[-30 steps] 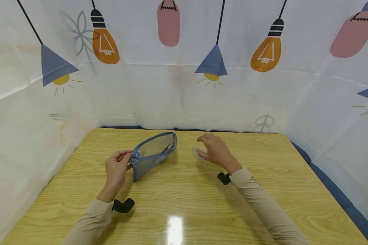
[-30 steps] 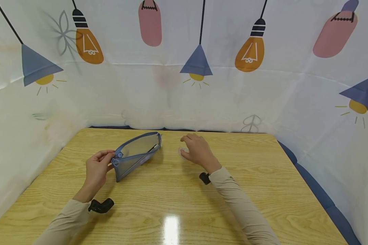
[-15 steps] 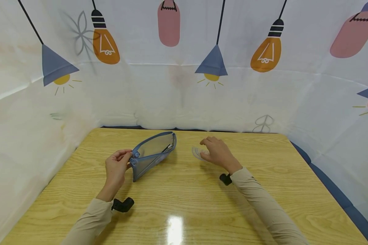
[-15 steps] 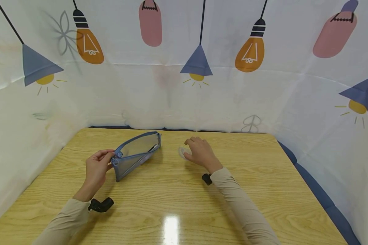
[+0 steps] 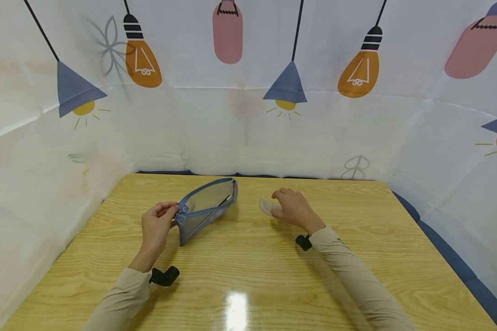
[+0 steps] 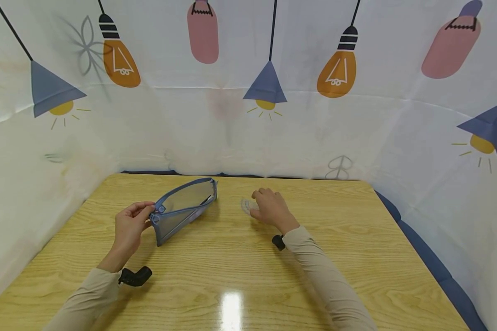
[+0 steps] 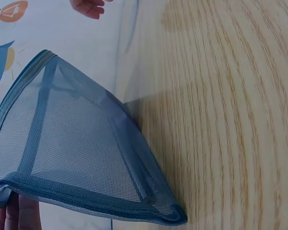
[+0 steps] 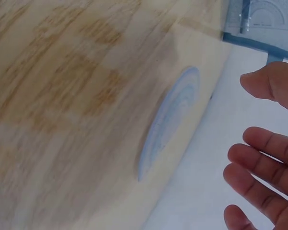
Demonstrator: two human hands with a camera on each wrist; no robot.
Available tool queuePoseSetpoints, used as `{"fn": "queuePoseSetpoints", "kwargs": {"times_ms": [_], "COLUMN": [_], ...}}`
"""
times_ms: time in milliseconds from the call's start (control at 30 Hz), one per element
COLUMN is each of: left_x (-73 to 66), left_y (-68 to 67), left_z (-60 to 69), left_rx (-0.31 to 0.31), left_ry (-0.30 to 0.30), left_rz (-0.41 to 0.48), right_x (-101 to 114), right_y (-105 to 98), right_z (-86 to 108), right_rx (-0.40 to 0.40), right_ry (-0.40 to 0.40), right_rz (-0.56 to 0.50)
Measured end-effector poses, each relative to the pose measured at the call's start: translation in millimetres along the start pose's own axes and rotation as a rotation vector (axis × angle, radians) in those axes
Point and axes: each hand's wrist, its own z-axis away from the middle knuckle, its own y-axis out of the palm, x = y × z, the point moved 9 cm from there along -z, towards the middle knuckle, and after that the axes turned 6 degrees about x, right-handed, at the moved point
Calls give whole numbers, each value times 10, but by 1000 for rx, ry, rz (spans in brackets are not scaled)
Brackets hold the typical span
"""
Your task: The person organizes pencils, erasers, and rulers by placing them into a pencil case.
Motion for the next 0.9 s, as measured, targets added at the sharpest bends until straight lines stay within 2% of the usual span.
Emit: {"fn": "queuePoseSetpoints", "kwargs": {"times_ms": [400, 900], "left_x": [-48, -49], "left_y": [3, 10], "left_z": [16, 4], "left_rx": [4, 8], "left_ry": [11, -10], "left_rz": [-54, -62], "right_x": [-95, -186], "right_y": [191, 325], "right_z": [-39, -58], "right_rx": [123, 162], "right_ry": [82, 107], "right_rz": [-27, -54]}}
